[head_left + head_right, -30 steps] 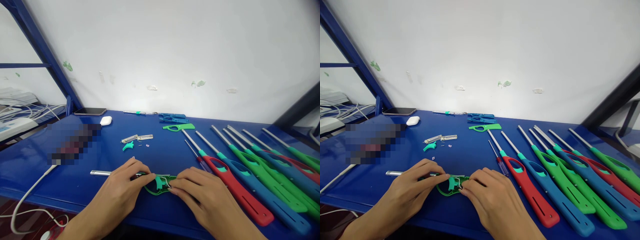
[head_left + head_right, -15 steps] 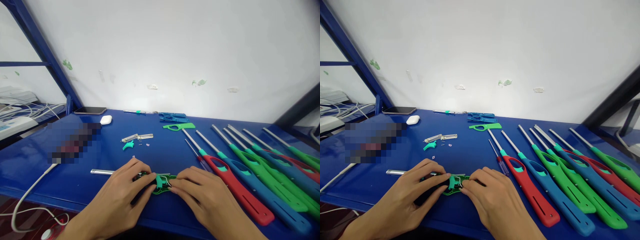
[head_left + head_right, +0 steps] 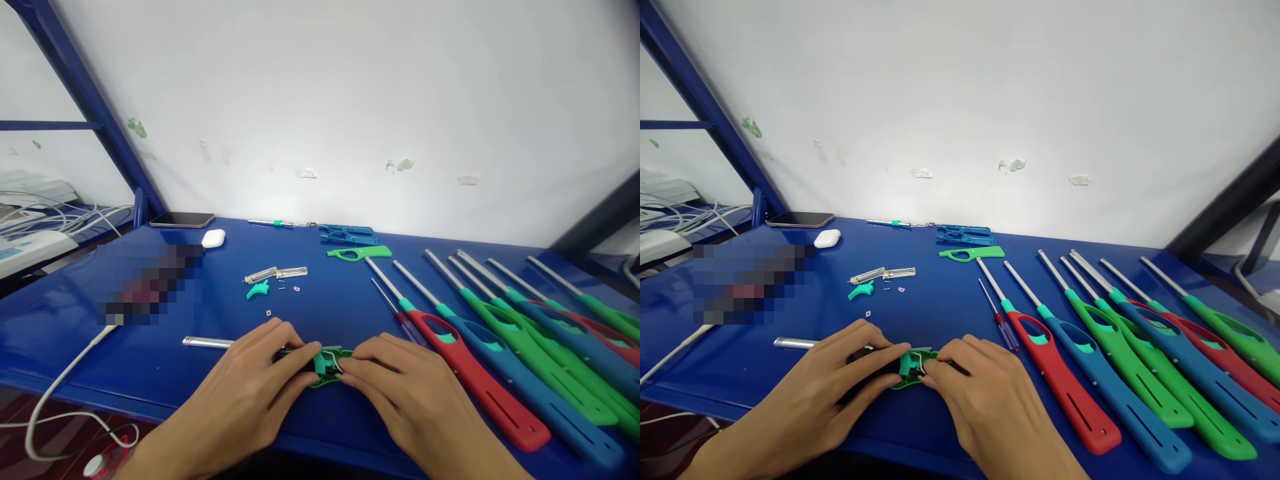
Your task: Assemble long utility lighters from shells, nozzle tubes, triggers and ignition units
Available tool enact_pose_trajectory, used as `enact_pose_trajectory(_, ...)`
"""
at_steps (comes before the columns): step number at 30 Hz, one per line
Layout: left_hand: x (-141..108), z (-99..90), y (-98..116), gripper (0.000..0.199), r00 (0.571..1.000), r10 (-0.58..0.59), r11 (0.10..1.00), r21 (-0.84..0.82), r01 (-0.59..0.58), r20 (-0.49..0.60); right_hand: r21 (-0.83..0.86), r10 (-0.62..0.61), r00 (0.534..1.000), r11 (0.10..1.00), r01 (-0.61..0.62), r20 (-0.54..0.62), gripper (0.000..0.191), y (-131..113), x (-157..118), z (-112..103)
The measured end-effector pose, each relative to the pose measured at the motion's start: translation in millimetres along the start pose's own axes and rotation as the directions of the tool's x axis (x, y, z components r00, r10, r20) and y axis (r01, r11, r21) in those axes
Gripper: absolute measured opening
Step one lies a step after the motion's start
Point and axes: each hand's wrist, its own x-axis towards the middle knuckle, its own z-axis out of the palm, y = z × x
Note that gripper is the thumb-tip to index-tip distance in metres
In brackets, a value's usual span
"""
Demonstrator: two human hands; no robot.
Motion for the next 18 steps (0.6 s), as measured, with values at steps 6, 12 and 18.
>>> enact_pose_trajectory(6, 1.4, 0.3, 0.4, 0.025, 0.999, 0.006, 1.0, 0.016, -0.006, 0.044, 0.003, -0.015, 1.0, 1.0, 0.015, -0.004, 0.019, -0.5, 4.0, 2.0)
enact_pose_trajectory(12, 3.7, -0.6, 2.0, 0.024, 0.999, 0.024, 0.999, 0.026, -0.025, 0.038, 0.034, 0.008, 1.0, 0.999, -0.009, 0.024, 0.016, 1.0, 0.6, 2.3)
enact_pose_trajectory(18, 2.0, -0.8, 2.4, 0.026, 0.999, 0.011, 1.0, 0.026, -0.012, 0.038, -0.07, -0.008, 1.0, 0.998, 0.007, -0.011, 0.019, -0.4, -0.1, 1.7)
